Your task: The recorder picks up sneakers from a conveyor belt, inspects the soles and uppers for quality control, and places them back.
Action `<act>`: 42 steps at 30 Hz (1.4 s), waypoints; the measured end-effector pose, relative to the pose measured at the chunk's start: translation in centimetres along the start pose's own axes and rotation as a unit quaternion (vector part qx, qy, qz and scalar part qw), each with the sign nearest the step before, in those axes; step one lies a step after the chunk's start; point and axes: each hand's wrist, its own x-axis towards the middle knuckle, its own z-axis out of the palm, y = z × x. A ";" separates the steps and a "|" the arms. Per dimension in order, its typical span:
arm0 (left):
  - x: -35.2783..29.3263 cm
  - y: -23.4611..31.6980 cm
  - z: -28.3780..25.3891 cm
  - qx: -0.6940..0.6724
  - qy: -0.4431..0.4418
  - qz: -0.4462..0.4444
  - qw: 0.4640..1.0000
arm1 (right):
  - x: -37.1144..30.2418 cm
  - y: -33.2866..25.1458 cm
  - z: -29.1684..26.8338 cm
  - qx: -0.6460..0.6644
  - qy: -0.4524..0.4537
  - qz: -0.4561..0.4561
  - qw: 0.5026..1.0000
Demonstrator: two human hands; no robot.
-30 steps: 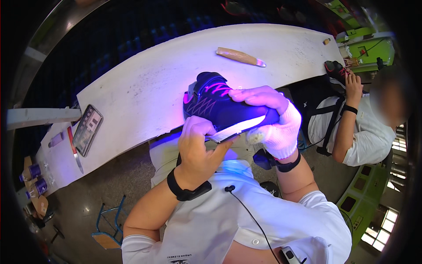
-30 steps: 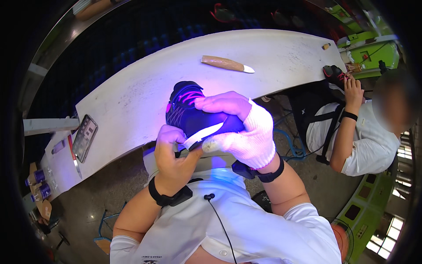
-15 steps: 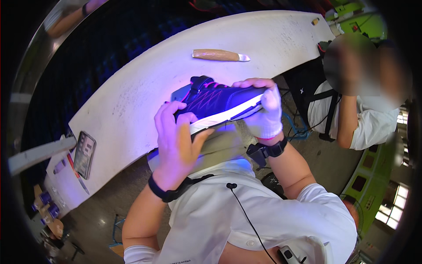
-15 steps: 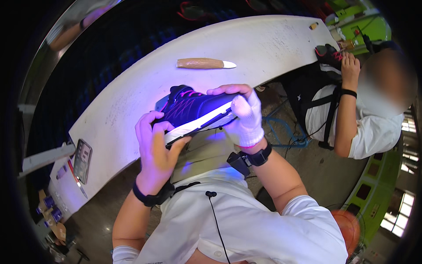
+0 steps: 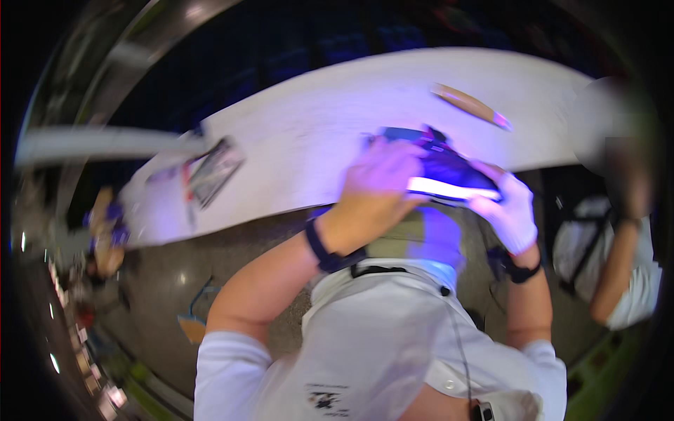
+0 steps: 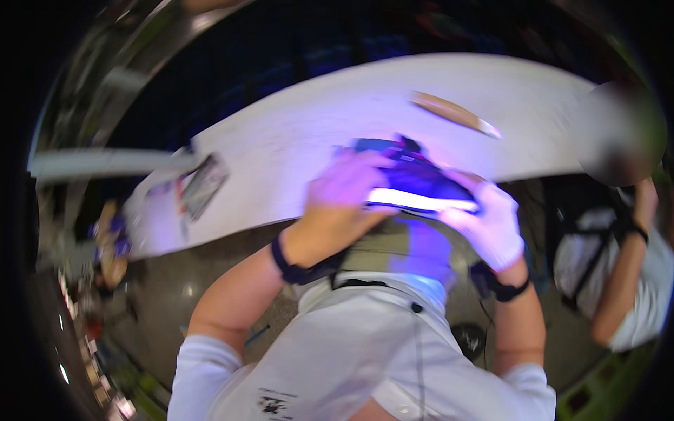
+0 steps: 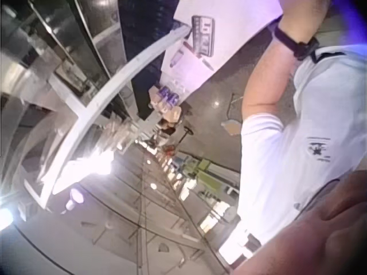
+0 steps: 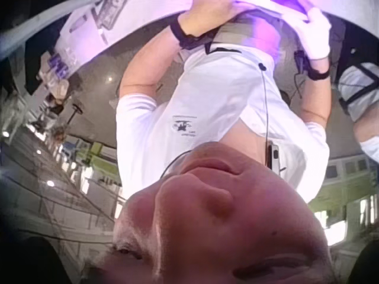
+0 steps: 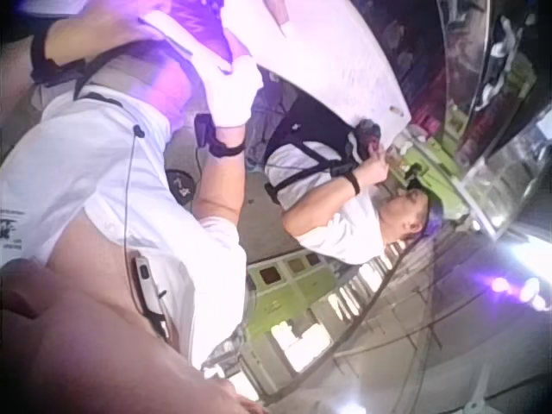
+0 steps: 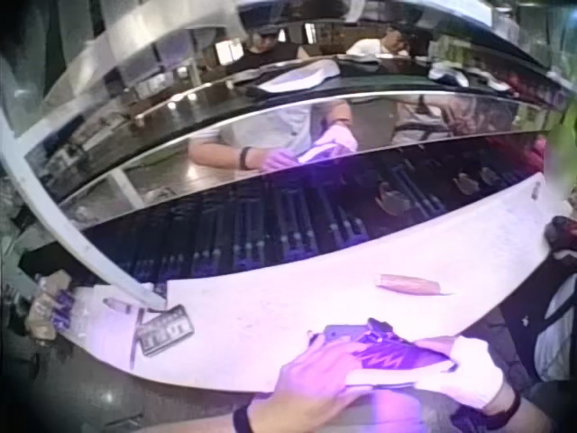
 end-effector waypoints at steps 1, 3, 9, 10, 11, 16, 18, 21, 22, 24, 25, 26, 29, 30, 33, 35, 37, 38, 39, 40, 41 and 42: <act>-0.4 -0.6 -0.4 -0.033 0.023 -0.014 0.999 | 0.5 0.6 0.1 -0.026 -0.008 -0.006 1.000; -1.2 -2.7 -2.1 -0.104 -0.014 -0.067 0.992 | 1.7 2.4 0.6 -0.054 0.058 -0.038 0.996; -0.1 -2.7 -11.5 -0.231 0.052 -0.073 0.969 | 6.4 0.5 6.5 0.561 -0.066 0.026 0.825; 0.6 -1.9 -12.8 -0.225 0.067 -0.076 0.969 | 7.5 -1.0 6.7 0.544 -0.035 0.030 0.838; 1.1 -1.0 -13.8 -0.166 0.080 -0.010 0.983 | 8.2 -2.8 6.8 0.431 -0.048 -0.034 0.900; 2.8 3.5 -13.6 -0.068 0.047 -0.062 0.995 | 8.9 -10.7 5.3 0.285 0.069 -0.311 0.904; 3.1 3.4 -13.8 -0.113 -0.037 -0.163 0.979 | 9.9 -12.1 5.1 0.093 0.127 -0.340 0.927; 3.4 2.1 -14.8 -0.128 -0.060 -0.171 0.975 | 11.3 -12.4 6.0 0.238 0.034 -0.309 0.920; 3.5 1.5 -15.0 -0.060 -0.064 -0.147 0.985 | 11.5 -12.4 6.5 0.282 0.011 -0.267 0.921; 3.2 0.8 -15.5 -0.131 -0.101 -0.231 0.959 | 12.3 -12.5 7.6 0.420 0.009 -0.245 0.874; 3.0 0.4 -15.7 -0.109 -0.108 -0.263 0.953 | 12.7 -12.8 8.1 0.601 -0.020 -0.174 0.780; 2.7 0.3 -15.7 -0.173 -0.090 -0.298 0.934 | 13.1 -13.2 8.6 0.760 -0.031 -0.089 0.643; 1.8 0.0 -15.5 -0.195 -0.041 -0.309 0.930 | 14.5 -14.7 9.3 0.758 -0.087 -0.066 0.643; 1.6 0.0 -15.4 -0.159 -0.010 -0.282 0.946 | 14.6 -15.3 9.4 0.694 -0.082 -0.066 0.712; 1.5 0.3 -15.2 -0.117 -0.022 -0.303 0.945 | 14.6 -16.4 9.3 0.602 -0.161 -0.074 0.779; 2.1 0.6 -15.1 -0.102 -0.031 -0.317 0.942 | 14.5 -16.7 8.8 0.468 -0.159 -0.133 0.859; 3.4 1.2 -14.9 -0.100 -0.041 -0.308 0.945 | 14.6 -16.5 7.8 0.411 -0.143 -0.119 0.892; 4.2 1.5 -14.7 -0.096 -0.048 -0.309 0.945 | 14.7 -16.2 7.1 0.377 -0.130 -0.159 0.903; 5.0 1.9 -14.6 -0.049 -0.062 -0.296 0.952 | 14.5 -15.8 6.5 0.362 -0.119 -0.127 0.916; 5.8 2.4 -14.3 -0.020 -0.080 -0.303 0.949 | 14.4 -15.2 5.5 0.376 -0.134 -0.152 0.904; 6.5 2.8 -13.9 0.028 -0.091 -0.264 0.960 | 13.9 -14.7 4.9 0.393 -0.127 -0.164 0.896; 7.0 3.3 -13.6 0.071 -0.098 -0.237 0.964 | 13.4 -14.2 4.3 0.402 -0.125 -0.160 0.893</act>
